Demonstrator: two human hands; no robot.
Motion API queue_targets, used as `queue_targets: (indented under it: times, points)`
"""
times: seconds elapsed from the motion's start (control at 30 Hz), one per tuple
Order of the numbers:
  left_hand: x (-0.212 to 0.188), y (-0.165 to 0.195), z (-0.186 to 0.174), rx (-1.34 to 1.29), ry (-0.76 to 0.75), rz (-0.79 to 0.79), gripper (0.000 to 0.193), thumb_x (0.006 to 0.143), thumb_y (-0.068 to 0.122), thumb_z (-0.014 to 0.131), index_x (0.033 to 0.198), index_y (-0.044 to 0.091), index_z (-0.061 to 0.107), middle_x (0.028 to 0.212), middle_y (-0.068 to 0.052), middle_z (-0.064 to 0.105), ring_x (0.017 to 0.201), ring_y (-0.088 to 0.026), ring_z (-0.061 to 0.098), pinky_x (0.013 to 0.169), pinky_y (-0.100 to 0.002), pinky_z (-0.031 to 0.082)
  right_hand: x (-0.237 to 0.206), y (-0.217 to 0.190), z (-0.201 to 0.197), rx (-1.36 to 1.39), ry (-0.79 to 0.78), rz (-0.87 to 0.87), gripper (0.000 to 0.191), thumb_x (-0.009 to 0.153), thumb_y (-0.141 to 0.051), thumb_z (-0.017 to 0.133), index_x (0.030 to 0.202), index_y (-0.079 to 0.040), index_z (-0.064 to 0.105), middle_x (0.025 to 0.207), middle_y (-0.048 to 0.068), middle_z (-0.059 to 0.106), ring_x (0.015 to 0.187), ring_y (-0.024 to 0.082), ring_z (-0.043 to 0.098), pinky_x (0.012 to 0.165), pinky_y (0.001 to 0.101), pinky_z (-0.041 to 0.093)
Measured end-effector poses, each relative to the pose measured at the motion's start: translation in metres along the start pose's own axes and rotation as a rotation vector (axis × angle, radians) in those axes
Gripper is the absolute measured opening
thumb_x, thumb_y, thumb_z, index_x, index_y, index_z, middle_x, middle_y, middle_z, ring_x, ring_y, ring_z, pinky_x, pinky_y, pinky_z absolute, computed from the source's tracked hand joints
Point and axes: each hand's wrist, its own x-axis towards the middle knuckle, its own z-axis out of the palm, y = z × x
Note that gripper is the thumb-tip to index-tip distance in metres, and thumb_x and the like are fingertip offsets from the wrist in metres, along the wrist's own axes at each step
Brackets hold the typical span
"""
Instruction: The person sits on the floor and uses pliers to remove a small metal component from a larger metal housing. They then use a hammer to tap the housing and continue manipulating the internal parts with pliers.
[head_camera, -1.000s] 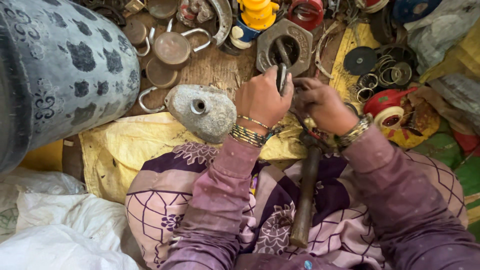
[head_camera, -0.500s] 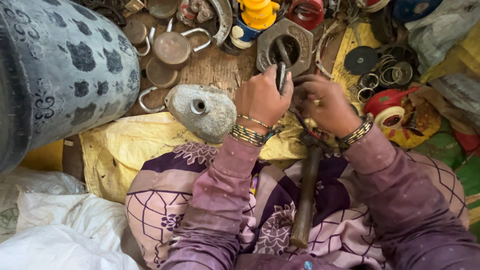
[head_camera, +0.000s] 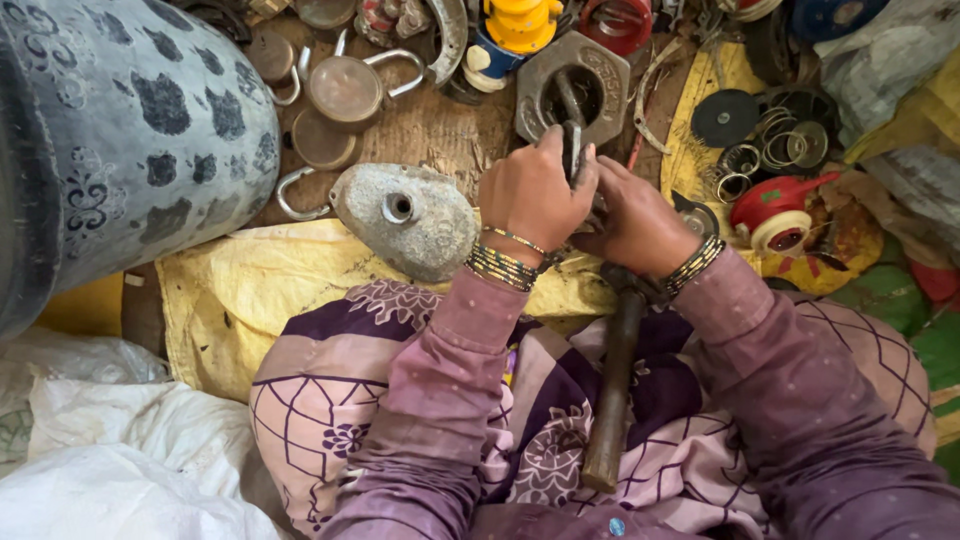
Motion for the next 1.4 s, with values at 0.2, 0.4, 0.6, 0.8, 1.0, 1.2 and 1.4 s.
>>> queue_targets:
  times: [0.2,0.4,0.6,0.8,1.0,1.2,1.4]
  points:
    - [0.001,-0.001,0.001,-0.020,-0.007,-0.005,0.037,0.094,0.043,0.061,0.089,0.006,0.068,0.071,-0.021,0.071,0.065,-0.044,0.069,0.058,-0.055,0.054,0.000,0.001,-0.003,0.051,-0.058,0.087,0.077,0.068,-0.018,0.090,0.134,-0.001,0.054,0.121,0.017,0.062,0.104,0.036,0.069,0.085,0.0411,0.057]
    - [0.001,-0.003,0.005,-0.010,0.013,-0.048,0.037,0.093,0.042,0.061,0.091,0.006,0.068,0.072,-0.021,0.071,0.065,-0.044,0.070,0.058,-0.055,0.054,-0.002,0.000,0.004,0.065,0.053,-0.109,0.096,0.063,-0.012,0.089,0.145,0.005,0.043,0.135,0.023,0.053,0.124,0.043,0.056,0.100,0.0445,0.050]
    - [0.003,-0.007,0.004,-0.016,0.036,-0.075,0.038,0.094,0.044,0.060,0.091,0.007,0.069,0.072,-0.021,0.071,0.068,-0.045,0.070,0.058,-0.056,0.054,0.000,0.000,0.009,0.072,0.070,-0.041,0.082,0.067,-0.011,0.091,0.137,0.001,0.049,0.127,0.019,0.056,0.121,0.039,0.059,0.101,0.0424,0.051]
    - [0.003,-0.007,0.000,-0.019,-0.017,-0.066,0.039,0.094,0.045,0.059,0.095,0.008,0.071,0.070,-0.021,0.071,0.066,-0.044,0.070,0.057,-0.056,0.054,-0.005,0.024,0.012,0.139,-0.024,0.156,0.060,0.073,-0.015,0.089,0.122,0.001,0.058,0.100,0.013,0.066,0.086,0.023,0.067,0.077,0.0355,0.055]
    - [0.001,-0.004,0.000,-0.081,0.030,0.068,0.039,0.093,0.044,0.061,0.099,0.007,0.070,0.075,-0.020,0.072,0.067,-0.042,0.070,0.057,-0.053,0.054,-0.010,0.072,0.025,0.307,-0.225,0.492,0.037,0.106,-0.032,0.056,0.118,0.001,0.068,0.091,0.008,0.073,0.077,0.012,0.064,0.071,0.0315,0.054]
    - [0.001,-0.008,-0.004,-0.083,0.000,-0.021,0.035,0.095,0.045,0.061,0.098,0.011,0.072,0.075,-0.017,0.073,0.071,-0.041,0.071,0.060,-0.052,0.054,-0.013,0.068,0.030,0.520,-0.014,0.453,0.050,0.111,-0.043,0.049,0.121,0.003,0.067,0.091,0.005,0.068,0.077,0.010,0.054,0.070,0.0276,0.050]
    - [0.001,-0.011,-0.003,-0.089,-0.007,-0.040,0.049,0.095,0.057,0.063,0.105,0.010,0.074,0.075,-0.016,0.073,0.071,-0.038,0.073,0.059,-0.048,0.056,-0.005,0.031,0.019,0.584,-0.035,0.223,0.068,0.083,-0.021,0.080,0.137,0.002,0.044,0.112,0.006,0.069,0.099,0.012,0.067,0.086,0.0273,0.056]
